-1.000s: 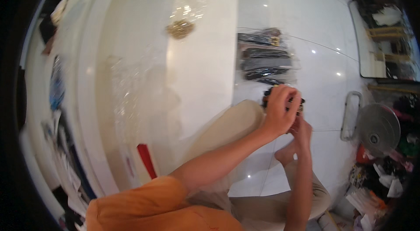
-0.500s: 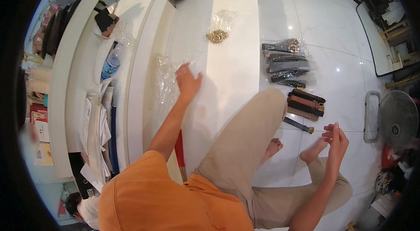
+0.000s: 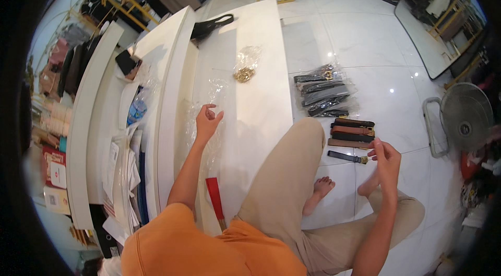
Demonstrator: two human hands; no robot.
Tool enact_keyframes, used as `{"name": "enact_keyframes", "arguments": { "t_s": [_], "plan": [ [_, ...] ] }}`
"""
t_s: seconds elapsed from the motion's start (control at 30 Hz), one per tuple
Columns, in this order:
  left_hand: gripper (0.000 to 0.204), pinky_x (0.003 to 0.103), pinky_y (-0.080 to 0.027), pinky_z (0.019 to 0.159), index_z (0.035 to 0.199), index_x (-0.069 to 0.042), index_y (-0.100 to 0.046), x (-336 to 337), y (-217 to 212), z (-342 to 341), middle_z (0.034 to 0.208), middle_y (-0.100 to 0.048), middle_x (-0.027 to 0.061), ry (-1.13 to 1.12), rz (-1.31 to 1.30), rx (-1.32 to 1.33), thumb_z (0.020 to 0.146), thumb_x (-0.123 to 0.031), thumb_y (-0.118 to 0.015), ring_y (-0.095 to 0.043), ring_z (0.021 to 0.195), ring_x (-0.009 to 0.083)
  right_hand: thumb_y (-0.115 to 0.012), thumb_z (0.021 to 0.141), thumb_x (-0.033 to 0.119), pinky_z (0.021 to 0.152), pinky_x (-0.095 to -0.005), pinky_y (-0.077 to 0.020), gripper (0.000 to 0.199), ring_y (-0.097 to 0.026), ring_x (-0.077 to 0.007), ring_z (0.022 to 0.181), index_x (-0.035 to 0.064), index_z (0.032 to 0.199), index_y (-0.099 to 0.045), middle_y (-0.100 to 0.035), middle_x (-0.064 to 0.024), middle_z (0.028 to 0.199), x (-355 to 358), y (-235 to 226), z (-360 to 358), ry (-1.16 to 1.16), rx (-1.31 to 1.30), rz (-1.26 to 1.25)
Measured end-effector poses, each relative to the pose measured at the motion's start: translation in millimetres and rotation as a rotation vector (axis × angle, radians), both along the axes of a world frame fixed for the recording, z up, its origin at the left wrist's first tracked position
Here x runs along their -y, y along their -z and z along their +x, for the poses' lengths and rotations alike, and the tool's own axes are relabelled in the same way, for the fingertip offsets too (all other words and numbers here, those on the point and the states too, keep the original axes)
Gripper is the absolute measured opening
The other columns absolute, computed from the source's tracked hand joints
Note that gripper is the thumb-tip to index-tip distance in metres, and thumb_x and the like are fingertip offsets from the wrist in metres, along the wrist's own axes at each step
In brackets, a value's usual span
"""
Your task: The person sits on the floor and repeatedly picks up belts, places them into clear plastic bags, and sets the packaged belts aside. The person handles multiple belts one at a time, folding them before inserting them into bags.
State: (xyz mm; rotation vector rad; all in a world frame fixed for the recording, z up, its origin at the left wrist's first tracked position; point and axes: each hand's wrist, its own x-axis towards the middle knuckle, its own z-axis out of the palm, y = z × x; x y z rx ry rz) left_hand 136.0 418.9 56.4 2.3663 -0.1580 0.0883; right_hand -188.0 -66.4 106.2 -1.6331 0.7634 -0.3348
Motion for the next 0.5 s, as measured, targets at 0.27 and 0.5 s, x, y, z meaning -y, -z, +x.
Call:
{"name": "enact_keyframes", "arguments": {
  "t_s": [0.27,0.5],
  "plan": [
    [0.041,0.024,-0.045,0.054,0.115,-0.004,-0.065,175,-113,-120,0.070,-0.052,-0.0014,0.589,-0.216,0.042,0.080,-0.014,-0.085,-0.051,0.059,0.0059,-0.068,0.097,0.008,0.064,-0.0243,-0.0510,0.017,-0.063,-0.0103,0.074,-0.0046,0.106,-0.073,-0.075,-0.0100,0.099,-37,-72,-14,0.021,0.455,0.051],
    [0.048,0.028,-0.046,0.053,0.114,-0.008,-0.066,282,-111,-184,0.071,-0.056,0.0037,1.012,-0.189,0.370,0.071,-0.008,-0.086,-0.055,0.058,0.0135,-0.084,0.078,0.001,0.052,-0.0222,-0.0473,0.045,-0.062,-0.0072,0.060,-0.0005,0.121,-0.070,-0.074,-0.0119,0.108,-38,-108,-32,-0.007,0.537,-0.596]
  ]
}}
